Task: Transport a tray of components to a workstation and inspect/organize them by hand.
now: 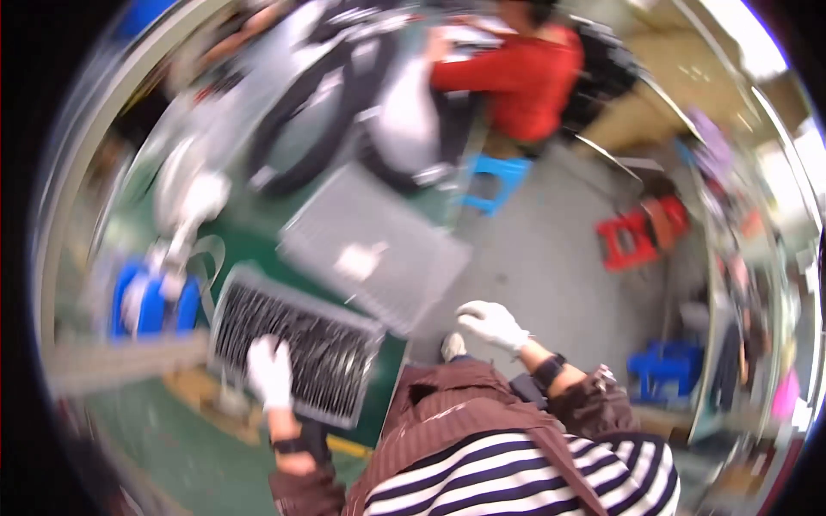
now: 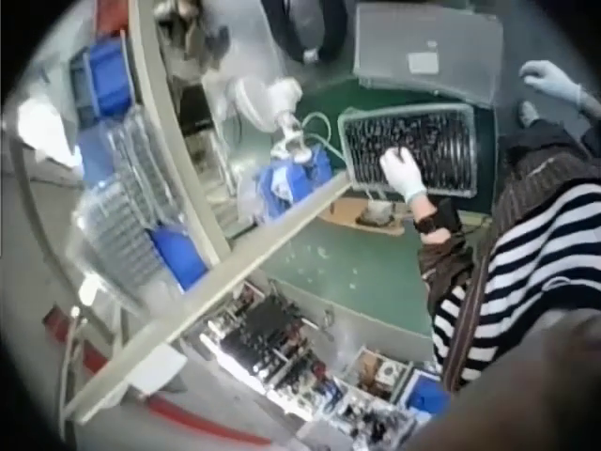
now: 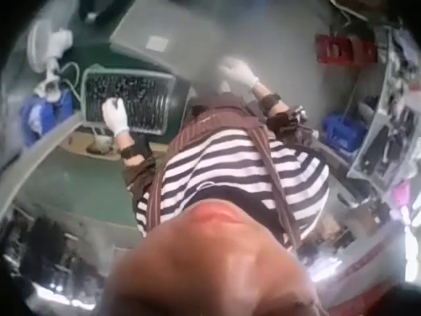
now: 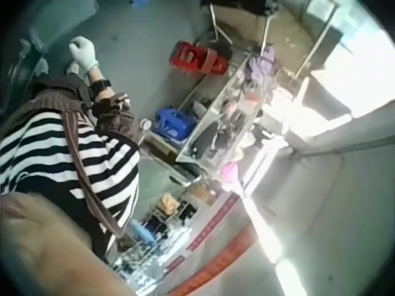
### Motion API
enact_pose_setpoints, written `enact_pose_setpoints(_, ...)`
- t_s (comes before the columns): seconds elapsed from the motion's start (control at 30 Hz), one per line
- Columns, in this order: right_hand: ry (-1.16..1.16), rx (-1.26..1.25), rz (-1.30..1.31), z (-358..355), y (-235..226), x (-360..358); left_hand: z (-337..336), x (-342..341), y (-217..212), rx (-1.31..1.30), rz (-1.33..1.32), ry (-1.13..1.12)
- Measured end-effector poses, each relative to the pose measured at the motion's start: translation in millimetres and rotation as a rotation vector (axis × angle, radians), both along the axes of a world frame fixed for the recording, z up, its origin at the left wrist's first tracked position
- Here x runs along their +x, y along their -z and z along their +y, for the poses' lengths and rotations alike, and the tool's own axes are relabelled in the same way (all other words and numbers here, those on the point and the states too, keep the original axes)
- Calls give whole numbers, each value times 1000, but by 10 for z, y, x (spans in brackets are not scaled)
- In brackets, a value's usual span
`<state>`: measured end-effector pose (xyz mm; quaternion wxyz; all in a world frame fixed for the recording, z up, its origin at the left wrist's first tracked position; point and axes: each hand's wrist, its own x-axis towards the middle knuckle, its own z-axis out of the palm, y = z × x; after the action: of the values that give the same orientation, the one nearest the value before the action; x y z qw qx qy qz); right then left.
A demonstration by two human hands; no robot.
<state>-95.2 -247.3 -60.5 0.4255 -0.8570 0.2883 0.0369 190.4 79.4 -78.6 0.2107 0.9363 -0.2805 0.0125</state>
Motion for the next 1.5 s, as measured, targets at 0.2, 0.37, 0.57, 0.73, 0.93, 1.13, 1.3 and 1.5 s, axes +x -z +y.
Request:
enact_pose_setpoints(0.2,262,45,-37,-28,72,-586,-126,-83,-151,-292,142,-150)
enact_pose_setpoints(0.37,358,103,-268,149,81,-895,-996,-1065,-393,-414,562,263)
enact_pose_setpoints(0.57,441,345,-433,627,-326,-2130,-2185,-2897,-470,-146,528,1181)
enact_pose_setpoints(0.73,826,422,-559,918,-428,-3711,-2730,-4604,-651,14,379,1738)
enact_pose_setpoints(0.93,1126,651,-843,1137,-362,-5128,-3170,-6268,-804,54,518,2158)
enact_pose_setpoints(1.13,1398,382,-1006,468,-278,-6357,-4009,-7351,-727,85,771,2037)
enact_pose_setpoints(1.3,1631,-53,-1250,-785,-684,-7935,-5406,-8016,-57,-60,826,1815)
enact_pose_setpoints(1.5,1402,-281,-1405,-2161,-1134,-9394,-7042,-9018,114,-54,859,1643)
